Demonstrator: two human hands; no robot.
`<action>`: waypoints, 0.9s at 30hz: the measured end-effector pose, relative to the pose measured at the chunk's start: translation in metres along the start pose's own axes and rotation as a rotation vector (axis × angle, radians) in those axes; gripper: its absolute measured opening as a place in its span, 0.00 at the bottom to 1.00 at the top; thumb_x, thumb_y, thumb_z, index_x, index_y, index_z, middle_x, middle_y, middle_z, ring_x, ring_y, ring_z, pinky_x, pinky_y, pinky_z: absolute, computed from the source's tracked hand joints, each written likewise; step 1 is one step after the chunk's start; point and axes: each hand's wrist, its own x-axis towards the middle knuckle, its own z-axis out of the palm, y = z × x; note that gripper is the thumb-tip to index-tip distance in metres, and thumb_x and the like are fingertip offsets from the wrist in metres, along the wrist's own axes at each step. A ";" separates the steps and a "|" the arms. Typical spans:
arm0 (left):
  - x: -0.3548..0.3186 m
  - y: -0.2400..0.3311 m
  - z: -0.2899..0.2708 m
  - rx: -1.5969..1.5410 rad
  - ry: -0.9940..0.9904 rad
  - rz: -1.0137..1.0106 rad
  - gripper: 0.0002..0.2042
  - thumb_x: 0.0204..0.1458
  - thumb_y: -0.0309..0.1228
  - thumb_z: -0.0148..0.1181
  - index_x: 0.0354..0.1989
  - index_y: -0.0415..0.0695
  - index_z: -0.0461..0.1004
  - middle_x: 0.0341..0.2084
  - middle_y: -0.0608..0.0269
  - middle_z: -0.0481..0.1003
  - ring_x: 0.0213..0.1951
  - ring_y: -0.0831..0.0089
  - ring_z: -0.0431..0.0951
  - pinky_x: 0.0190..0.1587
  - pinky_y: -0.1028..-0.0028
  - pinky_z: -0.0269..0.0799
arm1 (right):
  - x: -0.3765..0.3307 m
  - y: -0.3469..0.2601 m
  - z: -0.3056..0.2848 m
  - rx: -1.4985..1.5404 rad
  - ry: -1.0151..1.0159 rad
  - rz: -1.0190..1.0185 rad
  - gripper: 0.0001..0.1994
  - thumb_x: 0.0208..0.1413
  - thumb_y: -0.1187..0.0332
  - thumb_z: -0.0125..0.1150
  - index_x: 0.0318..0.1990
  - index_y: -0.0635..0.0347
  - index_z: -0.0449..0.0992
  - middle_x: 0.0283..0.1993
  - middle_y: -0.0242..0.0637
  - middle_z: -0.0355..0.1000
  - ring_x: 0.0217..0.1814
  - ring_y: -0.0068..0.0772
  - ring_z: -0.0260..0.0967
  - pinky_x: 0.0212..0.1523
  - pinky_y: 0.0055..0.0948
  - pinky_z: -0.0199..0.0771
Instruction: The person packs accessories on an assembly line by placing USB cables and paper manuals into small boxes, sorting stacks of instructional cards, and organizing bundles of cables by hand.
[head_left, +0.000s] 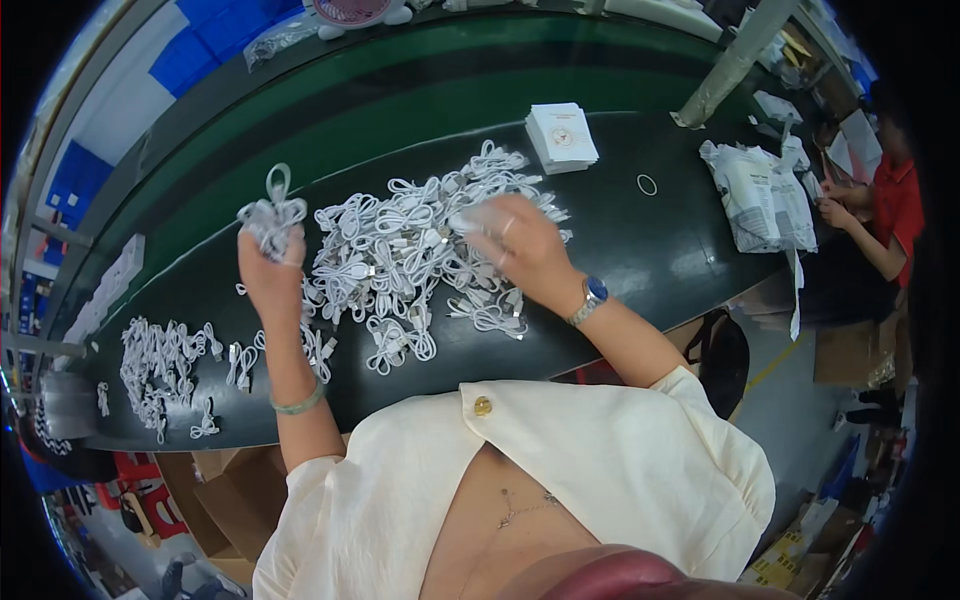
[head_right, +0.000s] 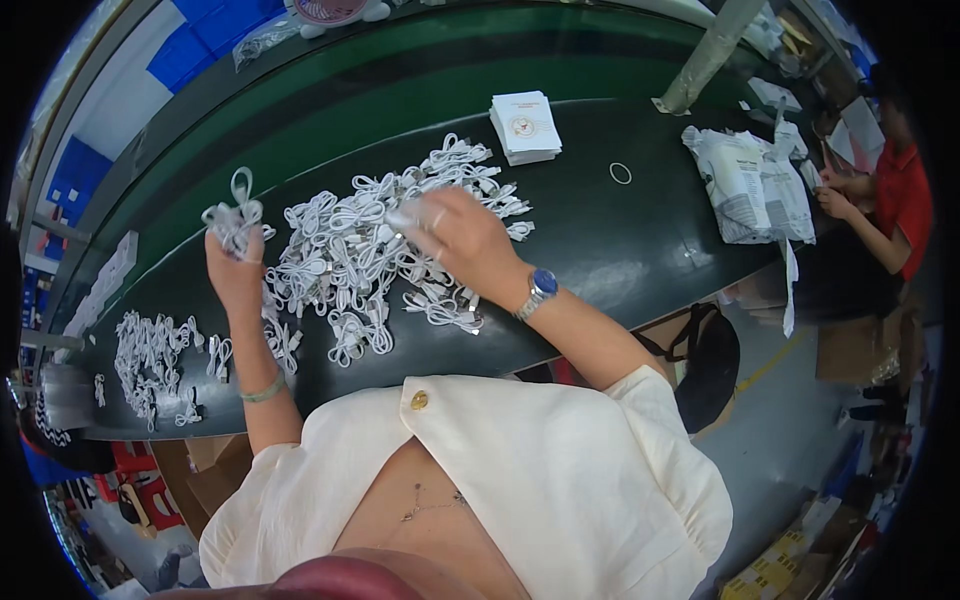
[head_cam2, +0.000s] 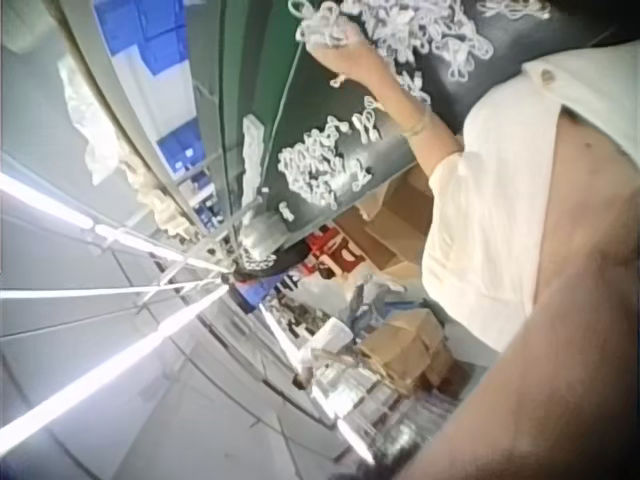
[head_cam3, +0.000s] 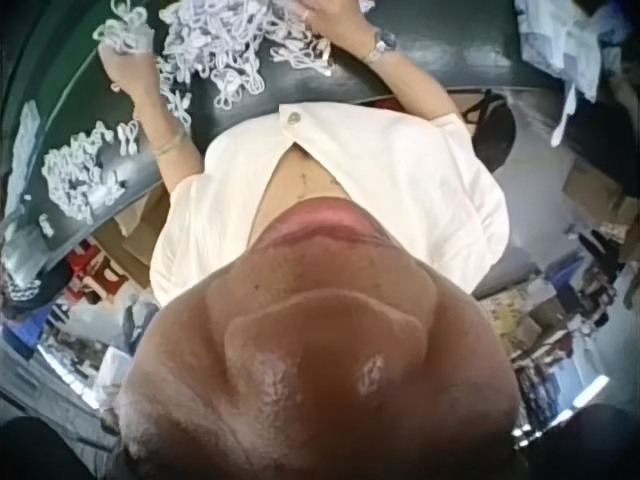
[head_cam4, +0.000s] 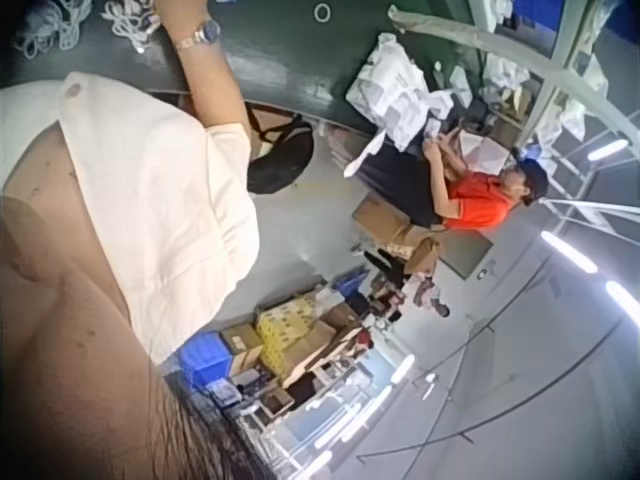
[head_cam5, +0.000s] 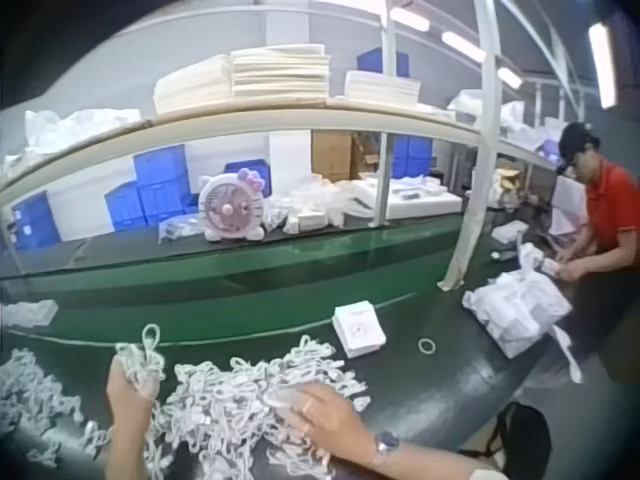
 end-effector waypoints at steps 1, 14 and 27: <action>0.002 0.009 0.014 0.027 -0.019 0.077 0.14 0.47 0.23 0.62 0.42 0.39 0.70 0.36 0.63 0.73 0.33 0.74 0.73 0.35 0.75 0.69 | 0.008 0.000 -0.001 -0.026 0.085 0.034 0.13 0.45 0.74 0.65 0.41 0.58 0.75 0.38 0.42 0.71 0.37 0.41 0.70 0.36 0.33 0.72; -0.016 0.078 0.065 0.635 -0.701 0.598 0.38 0.34 0.46 0.69 0.55 0.39 0.65 0.54 0.49 0.65 0.56 0.50 0.62 0.57 0.58 0.57 | 0.033 0.072 -0.061 -0.534 0.028 0.515 0.28 0.47 0.58 0.64 0.52 0.67 0.67 0.53 0.52 0.66 0.56 0.50 0.63 0.56 0.40 0.63; -0.021 0.116 0.108 0.066 -0.729 0.672 0.23 0.43 0.34 0.65 0.48 0.40 0.70 0.48 0.52 0.70 0.54 0.51 0.65 0.57 0.60 0.58 | 0.050 0.132 -0.043 -0.656 -0.156 0.918 0.46 0.38 0.58 0.69 0.65 0.63 0.51 0.54 0.55 0.62 0.55 0.55 0.63 0.51 0.46 0.68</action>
